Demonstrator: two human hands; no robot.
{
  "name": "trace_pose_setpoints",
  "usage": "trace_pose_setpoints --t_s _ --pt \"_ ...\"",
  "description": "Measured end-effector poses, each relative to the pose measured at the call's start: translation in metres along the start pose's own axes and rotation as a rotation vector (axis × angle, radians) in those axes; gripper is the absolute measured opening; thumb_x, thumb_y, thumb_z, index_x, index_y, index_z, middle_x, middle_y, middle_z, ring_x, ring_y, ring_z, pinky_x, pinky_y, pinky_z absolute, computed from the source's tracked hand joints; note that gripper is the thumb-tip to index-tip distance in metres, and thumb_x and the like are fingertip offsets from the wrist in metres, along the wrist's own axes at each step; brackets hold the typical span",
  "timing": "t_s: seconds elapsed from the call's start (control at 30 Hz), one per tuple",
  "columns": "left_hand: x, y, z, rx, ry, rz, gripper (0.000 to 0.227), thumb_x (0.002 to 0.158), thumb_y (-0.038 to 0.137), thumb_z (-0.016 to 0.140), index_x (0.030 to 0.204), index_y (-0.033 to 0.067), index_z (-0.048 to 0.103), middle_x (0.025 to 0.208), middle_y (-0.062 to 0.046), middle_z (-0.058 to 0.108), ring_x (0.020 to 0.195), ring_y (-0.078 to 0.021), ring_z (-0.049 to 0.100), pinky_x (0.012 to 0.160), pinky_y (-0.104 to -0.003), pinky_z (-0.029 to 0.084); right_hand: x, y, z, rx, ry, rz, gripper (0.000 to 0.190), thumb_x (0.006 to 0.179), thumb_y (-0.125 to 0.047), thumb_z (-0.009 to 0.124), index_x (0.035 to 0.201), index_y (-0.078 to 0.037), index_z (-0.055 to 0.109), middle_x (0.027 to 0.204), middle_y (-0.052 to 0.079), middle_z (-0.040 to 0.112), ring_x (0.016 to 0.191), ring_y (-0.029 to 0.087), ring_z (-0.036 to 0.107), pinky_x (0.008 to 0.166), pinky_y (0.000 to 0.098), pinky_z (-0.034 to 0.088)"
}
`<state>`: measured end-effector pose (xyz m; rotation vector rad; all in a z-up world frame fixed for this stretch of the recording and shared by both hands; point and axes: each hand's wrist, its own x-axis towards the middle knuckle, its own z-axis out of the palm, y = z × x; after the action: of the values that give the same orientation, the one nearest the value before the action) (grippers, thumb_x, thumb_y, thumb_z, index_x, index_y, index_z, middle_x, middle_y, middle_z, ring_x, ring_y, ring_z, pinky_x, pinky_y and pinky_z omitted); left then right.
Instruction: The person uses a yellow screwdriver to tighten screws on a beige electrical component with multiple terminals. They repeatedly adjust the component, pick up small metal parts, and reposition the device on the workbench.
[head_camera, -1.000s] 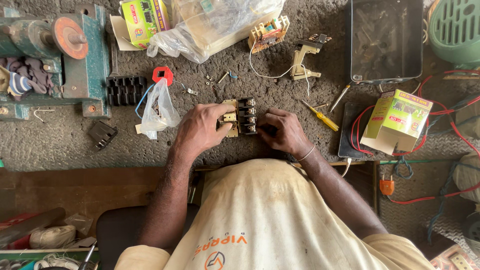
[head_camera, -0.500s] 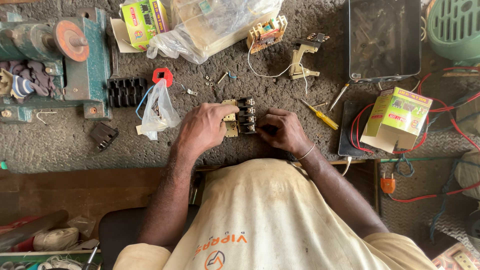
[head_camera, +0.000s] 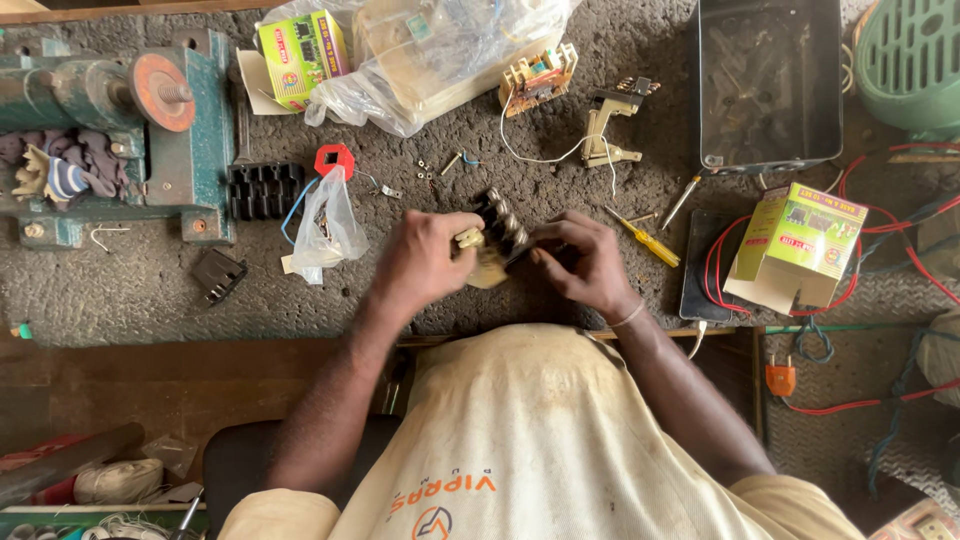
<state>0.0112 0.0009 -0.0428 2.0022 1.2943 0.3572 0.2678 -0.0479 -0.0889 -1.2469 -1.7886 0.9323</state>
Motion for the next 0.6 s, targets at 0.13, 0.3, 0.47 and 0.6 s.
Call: trace_pose_setpoints --t_s 0.13,0.3,0.47,0.6 --pt "-0.004 0.016 0.045 -0.039 0.246 0.046 0.009 0.093 0.011 0.073 0.092 0.0035 0.068 0.065 -0.005 0.066 0.046 -0.0112 0.058 0.036 -0.026 0.048 -0.006 -0.014 -0.018 0.049 0.084 0.046 0.033 0.089 -0.007 0.075 0.121 -0.001 0.07 0.113 0.013 0.071 0.092 0.018 0.075 0.081 0.03 0.067" --pt "-0.013 0.041 0.082 -0.089 0.342 0.113 0.025 0.088 0.015 0.078 0.1 -0.0002 0.062 0.074 -0.009 0.065 0.054 -0.0124 0.062 0.04 -0.026 0.054 -0.013 -0.024 -0.033 0.069 0.111 0.11 0.029 0.093 -0.004 0.075 0.122 -0.002 0.071 0.115 0.012 0.072 0.094 0.016 0.074 0.084 0.0303 0.067" --pt "-0.02 0.047 0.082 -0.144 0.142 0.093 0.031 0.091 0.028 0.08 0.098 0.0024 0.063 0.067 -0.006 0.066 0.05 -0.0113 0.061 0.041 -0.028 0.053 -0.016 -0.025 -0.038 0.067 0.143 0.168 0.026 0.093 -0.004 0.073 0.12 -0.001 0.071 0.113 0.01 0.07 0.094 0.013 0.073 0.082 0.0277 0.066" --pt "0.007 0.012 0.056 -0.216 0.358 0.336 0.015 0.105 0.023 0.07 0.092 0.0154 0.067 0.073 0.0 0.069 0.061 -0.0066 0.066 0.048 -0.024 0.056 -0.008 -0.025 -0.041 -0.017 0.175 0.182 0.025 0.093 -0.001 0.071 0.118 -0.001 0.071 0.108 0.009 0.07 0.091 0.012 0.073 0.078 0.0257 0.065"
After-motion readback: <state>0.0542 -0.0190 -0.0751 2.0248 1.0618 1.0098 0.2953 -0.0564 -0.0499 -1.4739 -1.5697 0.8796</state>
